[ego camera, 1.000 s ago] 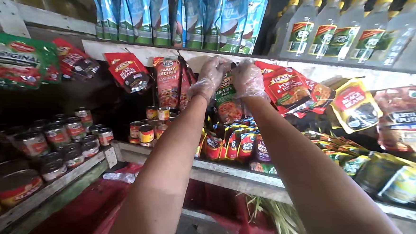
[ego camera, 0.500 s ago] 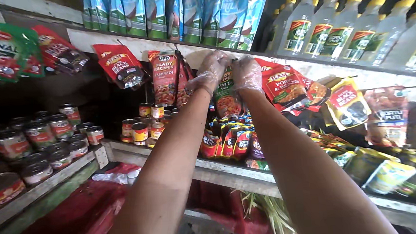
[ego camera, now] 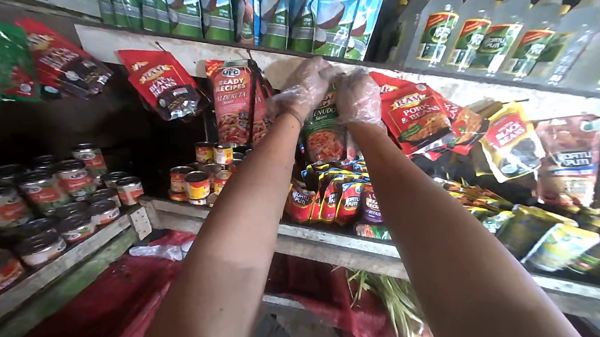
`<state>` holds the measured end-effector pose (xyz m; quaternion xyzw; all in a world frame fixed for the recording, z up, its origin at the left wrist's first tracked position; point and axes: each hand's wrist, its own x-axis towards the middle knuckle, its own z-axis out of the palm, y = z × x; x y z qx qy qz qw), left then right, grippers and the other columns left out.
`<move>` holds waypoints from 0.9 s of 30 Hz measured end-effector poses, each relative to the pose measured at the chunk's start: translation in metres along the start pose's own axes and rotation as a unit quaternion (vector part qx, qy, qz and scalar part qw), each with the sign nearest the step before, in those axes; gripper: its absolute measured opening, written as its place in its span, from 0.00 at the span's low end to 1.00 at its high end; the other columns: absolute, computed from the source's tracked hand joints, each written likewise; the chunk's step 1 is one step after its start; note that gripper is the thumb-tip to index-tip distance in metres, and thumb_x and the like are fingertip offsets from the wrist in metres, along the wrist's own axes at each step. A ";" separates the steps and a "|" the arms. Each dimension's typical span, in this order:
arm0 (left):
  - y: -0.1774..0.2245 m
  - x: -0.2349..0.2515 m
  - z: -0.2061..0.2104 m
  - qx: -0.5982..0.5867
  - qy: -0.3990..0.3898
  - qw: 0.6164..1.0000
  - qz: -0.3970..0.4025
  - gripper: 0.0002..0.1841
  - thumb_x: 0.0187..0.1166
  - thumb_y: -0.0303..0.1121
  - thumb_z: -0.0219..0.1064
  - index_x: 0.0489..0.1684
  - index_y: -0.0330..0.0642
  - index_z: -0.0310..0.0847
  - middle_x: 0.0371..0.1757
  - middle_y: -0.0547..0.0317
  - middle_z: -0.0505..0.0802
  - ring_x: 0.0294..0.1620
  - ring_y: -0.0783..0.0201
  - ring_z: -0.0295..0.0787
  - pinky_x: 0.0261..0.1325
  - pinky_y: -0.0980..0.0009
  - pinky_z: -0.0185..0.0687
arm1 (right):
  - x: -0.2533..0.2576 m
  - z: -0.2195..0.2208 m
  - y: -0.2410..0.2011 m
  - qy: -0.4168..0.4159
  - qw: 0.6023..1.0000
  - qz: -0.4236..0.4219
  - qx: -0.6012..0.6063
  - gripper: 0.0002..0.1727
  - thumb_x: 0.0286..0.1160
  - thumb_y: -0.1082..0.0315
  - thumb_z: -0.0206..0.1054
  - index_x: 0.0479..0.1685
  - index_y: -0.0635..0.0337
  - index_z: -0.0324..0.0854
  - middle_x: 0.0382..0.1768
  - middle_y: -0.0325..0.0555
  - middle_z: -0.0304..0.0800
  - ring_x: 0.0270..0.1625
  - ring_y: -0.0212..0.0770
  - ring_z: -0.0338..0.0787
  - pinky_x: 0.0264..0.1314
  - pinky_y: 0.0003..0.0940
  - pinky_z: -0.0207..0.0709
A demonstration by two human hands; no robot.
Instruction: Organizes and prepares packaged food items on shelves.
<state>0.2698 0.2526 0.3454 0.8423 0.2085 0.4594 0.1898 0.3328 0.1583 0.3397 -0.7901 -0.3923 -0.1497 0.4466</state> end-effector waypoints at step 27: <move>0.007 -0.054 -0.020 0.028 0.190 0.980 0.056 0.21 0.85 0.43 0.61 0.65 0.37 0.84 0.64 0.44 0.89 0.68 0.54 0.84 0.75 0.57 0.74 | -0.086 -0.075 0.029 -0.057 0.955 -0.290 0.018 0.12 0.85 0.59 0.60 0.53 0.56 0.82 0.37 0.38 0.87 0.36 0.29 0.86 0.40 0.31 0.82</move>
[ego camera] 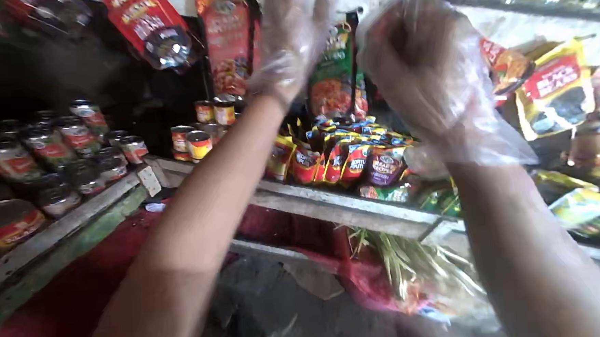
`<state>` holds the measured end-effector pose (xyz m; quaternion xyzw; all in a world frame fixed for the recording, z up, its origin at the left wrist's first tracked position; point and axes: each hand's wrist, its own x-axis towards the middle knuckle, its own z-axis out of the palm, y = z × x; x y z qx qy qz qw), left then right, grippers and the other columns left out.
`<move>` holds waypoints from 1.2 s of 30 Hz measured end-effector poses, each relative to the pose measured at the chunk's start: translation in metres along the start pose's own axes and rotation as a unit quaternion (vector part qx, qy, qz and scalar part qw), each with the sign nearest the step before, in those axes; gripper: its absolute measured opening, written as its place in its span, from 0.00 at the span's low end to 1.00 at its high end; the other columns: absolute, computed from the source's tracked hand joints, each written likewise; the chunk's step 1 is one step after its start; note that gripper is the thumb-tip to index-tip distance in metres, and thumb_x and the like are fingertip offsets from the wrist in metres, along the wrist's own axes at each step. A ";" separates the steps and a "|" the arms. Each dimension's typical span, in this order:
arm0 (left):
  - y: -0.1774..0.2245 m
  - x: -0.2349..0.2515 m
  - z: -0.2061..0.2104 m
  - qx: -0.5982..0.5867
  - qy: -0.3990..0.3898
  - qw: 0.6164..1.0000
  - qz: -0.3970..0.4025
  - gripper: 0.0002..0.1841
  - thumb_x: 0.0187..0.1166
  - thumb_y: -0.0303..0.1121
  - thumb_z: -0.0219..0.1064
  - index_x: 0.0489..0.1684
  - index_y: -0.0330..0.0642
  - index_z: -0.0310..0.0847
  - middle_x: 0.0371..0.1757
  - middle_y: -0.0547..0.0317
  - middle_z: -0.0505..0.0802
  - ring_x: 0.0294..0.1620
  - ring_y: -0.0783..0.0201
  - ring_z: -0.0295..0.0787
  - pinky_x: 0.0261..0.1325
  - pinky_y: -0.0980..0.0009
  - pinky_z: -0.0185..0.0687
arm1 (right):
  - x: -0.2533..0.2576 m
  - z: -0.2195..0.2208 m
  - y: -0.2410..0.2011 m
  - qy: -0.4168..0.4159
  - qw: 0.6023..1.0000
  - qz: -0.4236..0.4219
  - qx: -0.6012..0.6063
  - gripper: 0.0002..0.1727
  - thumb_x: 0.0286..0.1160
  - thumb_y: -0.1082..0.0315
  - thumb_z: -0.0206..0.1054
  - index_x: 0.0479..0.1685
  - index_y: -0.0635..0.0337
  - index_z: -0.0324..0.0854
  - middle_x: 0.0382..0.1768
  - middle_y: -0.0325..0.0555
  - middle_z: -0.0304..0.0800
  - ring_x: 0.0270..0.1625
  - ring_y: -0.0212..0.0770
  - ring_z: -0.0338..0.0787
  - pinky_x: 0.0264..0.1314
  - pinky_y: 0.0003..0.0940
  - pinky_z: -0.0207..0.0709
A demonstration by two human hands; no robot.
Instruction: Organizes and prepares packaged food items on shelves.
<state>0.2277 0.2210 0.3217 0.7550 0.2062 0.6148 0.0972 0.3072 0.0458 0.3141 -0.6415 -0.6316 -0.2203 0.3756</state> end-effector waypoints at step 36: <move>0.034 -0.263 -0.007 -0.373 -0.254 0.872 -0.190 0.16 0.74 0.37 0.73 0.53 0.34 0.86 0.42 0.65 0.94 0.45 0.79 0.90 0.55 0.77 0.87 | -0.149 0.026 0.015 -0.084 0.995 -0.053 -0.010 0.10 0.75 0.70 0.66 0.45 0.59 0.92 0.38 0.48 0.95 0.39 0.43 0.95 0.42 0.41 0.89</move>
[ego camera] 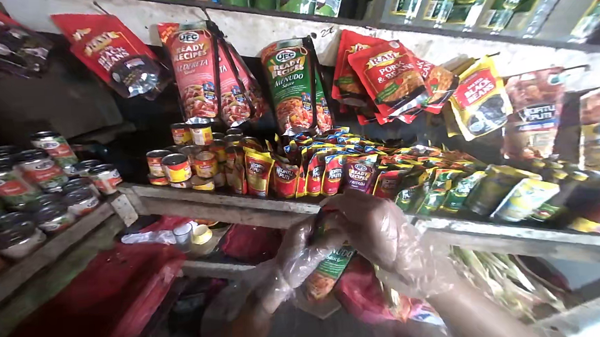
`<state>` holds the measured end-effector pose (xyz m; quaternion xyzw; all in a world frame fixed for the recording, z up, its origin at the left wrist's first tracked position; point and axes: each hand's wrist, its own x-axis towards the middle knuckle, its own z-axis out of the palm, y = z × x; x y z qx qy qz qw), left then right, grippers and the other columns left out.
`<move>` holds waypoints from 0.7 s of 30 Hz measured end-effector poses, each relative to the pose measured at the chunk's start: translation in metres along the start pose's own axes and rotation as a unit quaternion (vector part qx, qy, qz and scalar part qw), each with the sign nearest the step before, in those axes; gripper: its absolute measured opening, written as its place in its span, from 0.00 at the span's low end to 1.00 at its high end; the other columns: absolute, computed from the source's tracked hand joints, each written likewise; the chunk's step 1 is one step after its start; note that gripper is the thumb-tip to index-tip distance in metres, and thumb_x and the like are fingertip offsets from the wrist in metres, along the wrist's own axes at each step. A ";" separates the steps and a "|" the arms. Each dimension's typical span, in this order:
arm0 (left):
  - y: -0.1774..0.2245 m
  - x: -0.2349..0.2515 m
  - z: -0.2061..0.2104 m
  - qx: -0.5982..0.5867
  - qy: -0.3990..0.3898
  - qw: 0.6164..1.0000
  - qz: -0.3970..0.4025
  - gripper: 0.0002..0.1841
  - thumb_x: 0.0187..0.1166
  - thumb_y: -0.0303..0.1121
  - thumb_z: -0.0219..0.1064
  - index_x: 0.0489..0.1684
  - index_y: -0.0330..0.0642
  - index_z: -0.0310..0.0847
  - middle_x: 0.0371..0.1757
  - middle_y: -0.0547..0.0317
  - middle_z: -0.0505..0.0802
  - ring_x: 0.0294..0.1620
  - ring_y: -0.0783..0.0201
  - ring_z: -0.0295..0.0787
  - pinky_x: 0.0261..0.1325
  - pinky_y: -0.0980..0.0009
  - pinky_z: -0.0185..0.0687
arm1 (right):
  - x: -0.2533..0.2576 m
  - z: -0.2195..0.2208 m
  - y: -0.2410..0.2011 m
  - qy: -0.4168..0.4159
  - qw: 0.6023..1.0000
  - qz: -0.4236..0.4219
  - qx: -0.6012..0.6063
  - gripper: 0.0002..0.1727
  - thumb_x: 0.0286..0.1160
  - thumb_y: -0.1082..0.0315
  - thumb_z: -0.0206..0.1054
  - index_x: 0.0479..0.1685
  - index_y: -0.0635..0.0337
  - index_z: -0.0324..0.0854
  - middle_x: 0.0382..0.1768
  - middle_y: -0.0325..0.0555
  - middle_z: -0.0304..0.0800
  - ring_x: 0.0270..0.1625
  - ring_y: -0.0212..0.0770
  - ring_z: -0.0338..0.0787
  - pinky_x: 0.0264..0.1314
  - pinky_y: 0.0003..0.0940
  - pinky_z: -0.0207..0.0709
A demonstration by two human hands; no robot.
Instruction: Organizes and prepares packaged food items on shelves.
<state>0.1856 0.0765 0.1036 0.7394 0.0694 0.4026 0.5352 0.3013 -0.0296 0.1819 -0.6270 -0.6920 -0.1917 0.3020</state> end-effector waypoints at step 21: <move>0.062 0.010 -0.058 0.362 0.259 0.873 0.201 0.31 0.81 0.50 0.67 0.75 0.34 0.76 0.69 0.42 0.87 0.65 0.52 0.88 0.64 0.53 0.84 | 0.019 0.033 -0.004 0.168 0.925 0.132 0.315 0.07 0.78 0.70 0.66 0.39 0.61 0.89 0.32 0.33 0.91 0.35 0.20 0.88 0.42 0.19 0.85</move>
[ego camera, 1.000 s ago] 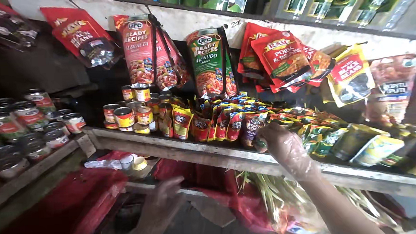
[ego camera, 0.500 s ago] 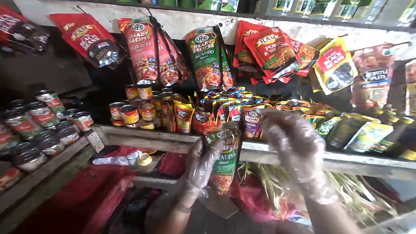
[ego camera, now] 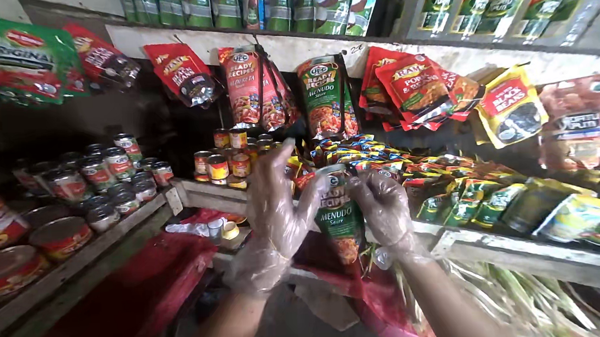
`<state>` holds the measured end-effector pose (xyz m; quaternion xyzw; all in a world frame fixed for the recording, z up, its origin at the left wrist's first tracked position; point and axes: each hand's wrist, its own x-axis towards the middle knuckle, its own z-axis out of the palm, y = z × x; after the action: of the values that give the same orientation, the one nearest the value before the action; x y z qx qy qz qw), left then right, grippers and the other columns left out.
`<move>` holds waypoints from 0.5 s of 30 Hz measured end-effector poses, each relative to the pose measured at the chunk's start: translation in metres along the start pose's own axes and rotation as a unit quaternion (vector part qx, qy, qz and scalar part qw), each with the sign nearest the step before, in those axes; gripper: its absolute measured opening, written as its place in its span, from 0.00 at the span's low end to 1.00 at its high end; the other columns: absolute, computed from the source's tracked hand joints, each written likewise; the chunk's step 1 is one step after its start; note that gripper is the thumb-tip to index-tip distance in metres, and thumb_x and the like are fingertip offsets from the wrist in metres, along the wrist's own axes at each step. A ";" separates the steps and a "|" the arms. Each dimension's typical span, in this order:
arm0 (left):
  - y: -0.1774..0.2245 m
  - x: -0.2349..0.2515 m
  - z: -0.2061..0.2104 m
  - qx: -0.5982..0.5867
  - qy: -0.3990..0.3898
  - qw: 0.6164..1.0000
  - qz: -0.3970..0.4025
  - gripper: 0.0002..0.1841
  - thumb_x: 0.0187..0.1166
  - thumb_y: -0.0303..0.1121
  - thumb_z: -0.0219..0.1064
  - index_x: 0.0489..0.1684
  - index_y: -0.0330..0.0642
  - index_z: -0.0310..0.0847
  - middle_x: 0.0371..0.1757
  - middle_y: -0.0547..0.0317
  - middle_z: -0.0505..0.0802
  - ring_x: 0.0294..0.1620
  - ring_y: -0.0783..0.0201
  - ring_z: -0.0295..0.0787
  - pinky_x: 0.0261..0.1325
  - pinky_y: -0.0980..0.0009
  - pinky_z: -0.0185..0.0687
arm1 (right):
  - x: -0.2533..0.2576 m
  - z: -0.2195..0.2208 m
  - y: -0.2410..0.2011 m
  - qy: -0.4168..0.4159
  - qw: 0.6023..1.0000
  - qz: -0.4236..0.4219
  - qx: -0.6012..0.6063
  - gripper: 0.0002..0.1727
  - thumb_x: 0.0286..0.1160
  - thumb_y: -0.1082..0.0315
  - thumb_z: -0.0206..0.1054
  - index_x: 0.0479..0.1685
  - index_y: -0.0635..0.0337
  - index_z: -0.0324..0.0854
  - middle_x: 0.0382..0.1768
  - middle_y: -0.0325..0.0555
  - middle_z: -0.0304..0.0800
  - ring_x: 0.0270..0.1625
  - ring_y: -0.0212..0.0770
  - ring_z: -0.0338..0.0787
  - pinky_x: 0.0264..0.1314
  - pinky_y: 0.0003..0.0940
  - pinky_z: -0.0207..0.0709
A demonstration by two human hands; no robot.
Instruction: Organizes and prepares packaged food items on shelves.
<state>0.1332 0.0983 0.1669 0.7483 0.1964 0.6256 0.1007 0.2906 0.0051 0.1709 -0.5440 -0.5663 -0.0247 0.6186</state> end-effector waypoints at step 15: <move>-0.012 0.244 0.049 0.063 -0.204 0.976 -0.042 0.15 0.87 0.41 0.61 0.60 0.44 0.86 0.58 0.49 0.91 0.62 0.52 0.88 0.68 0.45 0.77 | 0.204 0.021 -0.045 0.053 0.972 0.037 -0.225 0.15 0.81 0.58 0.65 0.55 0.56 0.88 0.50 0.51 0.94 0.55 0.50 0.93 0.61 0.56 0.82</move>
<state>0.2131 0.2162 0.3712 0.8560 0.2420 0.4414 0.1180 0.3202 0.1214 0.3434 -0.6875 -0.4925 -0.1574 0.5099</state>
